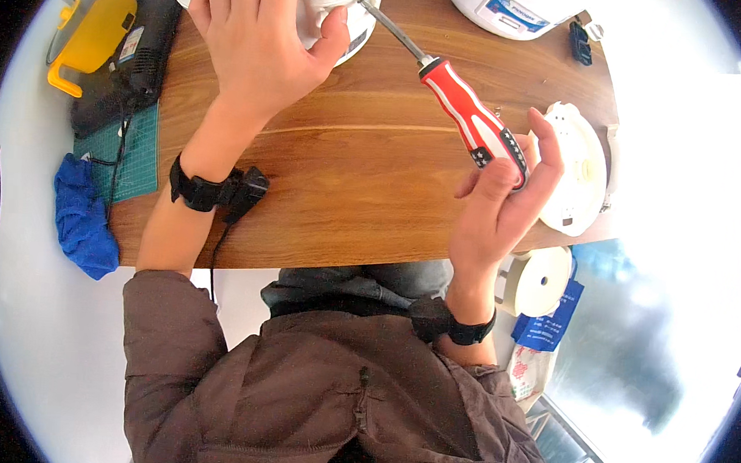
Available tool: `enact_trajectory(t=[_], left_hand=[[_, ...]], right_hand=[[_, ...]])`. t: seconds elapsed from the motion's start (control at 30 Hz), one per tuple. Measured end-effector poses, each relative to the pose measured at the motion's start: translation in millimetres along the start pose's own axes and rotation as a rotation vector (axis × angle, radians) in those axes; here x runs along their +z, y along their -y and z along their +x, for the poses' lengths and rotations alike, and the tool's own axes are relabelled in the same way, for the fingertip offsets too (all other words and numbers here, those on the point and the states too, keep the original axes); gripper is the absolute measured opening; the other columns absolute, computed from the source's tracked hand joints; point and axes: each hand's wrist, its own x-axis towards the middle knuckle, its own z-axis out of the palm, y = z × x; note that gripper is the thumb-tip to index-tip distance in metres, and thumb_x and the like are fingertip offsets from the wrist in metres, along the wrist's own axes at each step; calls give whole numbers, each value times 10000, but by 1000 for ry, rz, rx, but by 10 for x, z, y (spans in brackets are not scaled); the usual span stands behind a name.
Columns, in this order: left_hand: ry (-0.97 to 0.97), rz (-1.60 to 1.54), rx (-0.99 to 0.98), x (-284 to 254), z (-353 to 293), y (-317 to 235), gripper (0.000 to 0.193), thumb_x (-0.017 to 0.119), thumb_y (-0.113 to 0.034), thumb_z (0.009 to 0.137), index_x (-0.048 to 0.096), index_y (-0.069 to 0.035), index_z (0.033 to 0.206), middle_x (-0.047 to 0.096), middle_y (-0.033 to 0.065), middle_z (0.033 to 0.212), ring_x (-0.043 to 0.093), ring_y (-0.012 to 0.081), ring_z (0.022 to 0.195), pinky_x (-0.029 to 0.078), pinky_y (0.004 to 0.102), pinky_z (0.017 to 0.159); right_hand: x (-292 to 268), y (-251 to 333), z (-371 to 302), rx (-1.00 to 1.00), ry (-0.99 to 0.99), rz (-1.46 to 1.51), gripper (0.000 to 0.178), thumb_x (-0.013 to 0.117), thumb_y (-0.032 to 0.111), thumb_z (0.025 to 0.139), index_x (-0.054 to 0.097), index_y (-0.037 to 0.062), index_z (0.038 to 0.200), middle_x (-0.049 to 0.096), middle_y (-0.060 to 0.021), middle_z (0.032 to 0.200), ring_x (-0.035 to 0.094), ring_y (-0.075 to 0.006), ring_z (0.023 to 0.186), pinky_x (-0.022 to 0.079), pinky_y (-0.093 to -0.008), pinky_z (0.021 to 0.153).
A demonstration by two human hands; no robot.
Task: The person assembles a white rice cooker by hand, using a screwdriver to remove and reinsert screws on the lid. They place a small plastic ring into the lid opening, attach a latch mechanism, and secure the lid with screws. The person then wipes the lid with a white cloth.
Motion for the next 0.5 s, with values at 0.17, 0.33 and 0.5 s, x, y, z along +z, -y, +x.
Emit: enact_trajectory(t=[0.17, 0.33, 0.5], left_hand=[[-52, -40, -9, 16, -37, 14, 560, 716, -268, 703, 607, -27, 1197, 578, 151, 1161, 537, 368, 1083, 364, 521, 1016], [-67, -10, 16, 71, -64, 73, 561, 719, -268, 701, 610, -24, 1193, 578, 150, 1160, 539, 367, 1078, 366, 522, 1016], [3, 14, 9, -23, -18, 32, 565, 713, -275, 708, 609, -17, 1199, 580, 155, 1163, 542, 366, 1085, 363, 521, 1016]], right_hand=[[-34, -138, 28, -29, 68, 29, 677, 615, 231, 1049, 238, 26, 1572, 534, -149, 1245, 602, -133, 861, 509, -240, 700], [114, -135, 15, -96, -39, 36, 540, 567, 260, 1078, 330, 14, 1496, 569, -133, 1167, 571, -114, 742, 477, -231, 635], [99, -100, 25, 8, -14, 109, 485, 553, 255, 1083, 375, -1, 1455, 572, -120, 1134, 575, -116, 685, 467, -237, 594]])
